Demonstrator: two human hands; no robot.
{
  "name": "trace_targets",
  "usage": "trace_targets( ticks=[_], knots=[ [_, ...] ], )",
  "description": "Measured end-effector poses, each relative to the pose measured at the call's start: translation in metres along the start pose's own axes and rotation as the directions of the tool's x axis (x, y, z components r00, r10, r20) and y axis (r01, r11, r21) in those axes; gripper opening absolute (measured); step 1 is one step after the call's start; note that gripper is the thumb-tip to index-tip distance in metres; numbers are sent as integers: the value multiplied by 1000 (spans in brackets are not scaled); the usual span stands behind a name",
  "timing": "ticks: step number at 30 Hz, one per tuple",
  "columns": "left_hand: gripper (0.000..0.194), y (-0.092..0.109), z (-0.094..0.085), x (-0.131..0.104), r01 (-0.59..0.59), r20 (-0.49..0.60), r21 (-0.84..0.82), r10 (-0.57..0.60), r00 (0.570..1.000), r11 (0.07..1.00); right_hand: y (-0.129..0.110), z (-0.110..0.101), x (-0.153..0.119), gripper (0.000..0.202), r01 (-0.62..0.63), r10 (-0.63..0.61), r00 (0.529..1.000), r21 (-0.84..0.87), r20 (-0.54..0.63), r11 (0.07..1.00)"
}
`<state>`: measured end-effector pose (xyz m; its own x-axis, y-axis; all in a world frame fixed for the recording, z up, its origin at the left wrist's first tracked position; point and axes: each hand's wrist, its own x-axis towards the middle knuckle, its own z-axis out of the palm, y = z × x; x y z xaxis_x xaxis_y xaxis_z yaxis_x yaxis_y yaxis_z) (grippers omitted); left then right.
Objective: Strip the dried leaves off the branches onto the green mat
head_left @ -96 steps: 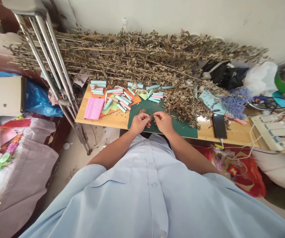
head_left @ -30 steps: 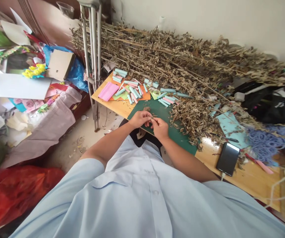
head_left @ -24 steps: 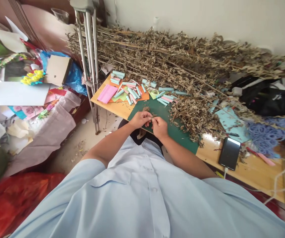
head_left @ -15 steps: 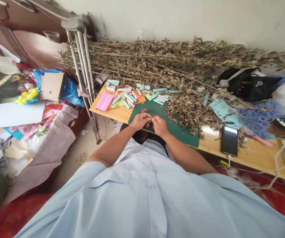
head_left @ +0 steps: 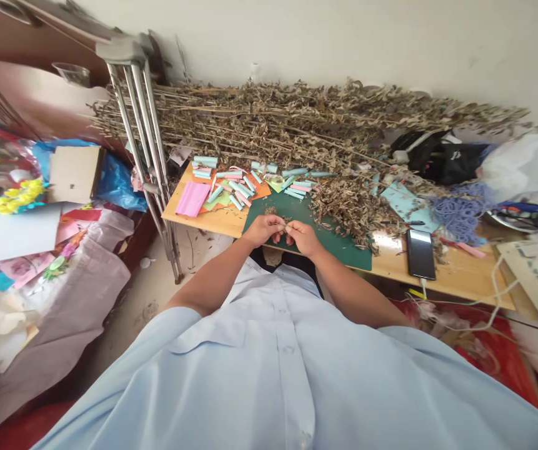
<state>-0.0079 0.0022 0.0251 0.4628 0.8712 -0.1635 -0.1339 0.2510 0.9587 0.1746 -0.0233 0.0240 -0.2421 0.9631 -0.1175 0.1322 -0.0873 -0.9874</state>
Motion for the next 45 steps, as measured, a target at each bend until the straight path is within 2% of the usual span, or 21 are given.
trace_targets(
  ticks=[9,14,16,22,26,32,40,45],
  knots=[
    [26,-4,2,0,-18,-16,-1,18,1000,1000,2,-1,0,32,-12,13,1000,34,-20,999],
    [26,-12,2,3,-45,-121,-49,39,992,998,5,-6,-2,34,-11,22,994,98,-103,995],
    [24,-14,3,4,-53,-122,-23,50,991,998,5,-7,-2,35,2,8,994,94,-111,996],
    [26,-9,7,3,-72,-192,-14,68,979,997,3,-6,-3,39,6,4,991,70,-133,998],
    [27,-9,9,2,-82,-170,60,91,981,995,4,-6,-2,42,6,-3,992,29,-124,1000],
    [28,-8,9,1,-74,-196,64,85,977,995,0,-5,-4,37,39,-39,991,1,-131,999],
    [32,-3,6,-3,-58,-106,40,62,992,998,-5,-5,-7,35,26,-31,995,-53,-95,998],
    [35,-6,4,-2,-46,-56,39,48,997,998,-6,-2,-5,35,8,-12,992,-33,-127,999]
  ],
)
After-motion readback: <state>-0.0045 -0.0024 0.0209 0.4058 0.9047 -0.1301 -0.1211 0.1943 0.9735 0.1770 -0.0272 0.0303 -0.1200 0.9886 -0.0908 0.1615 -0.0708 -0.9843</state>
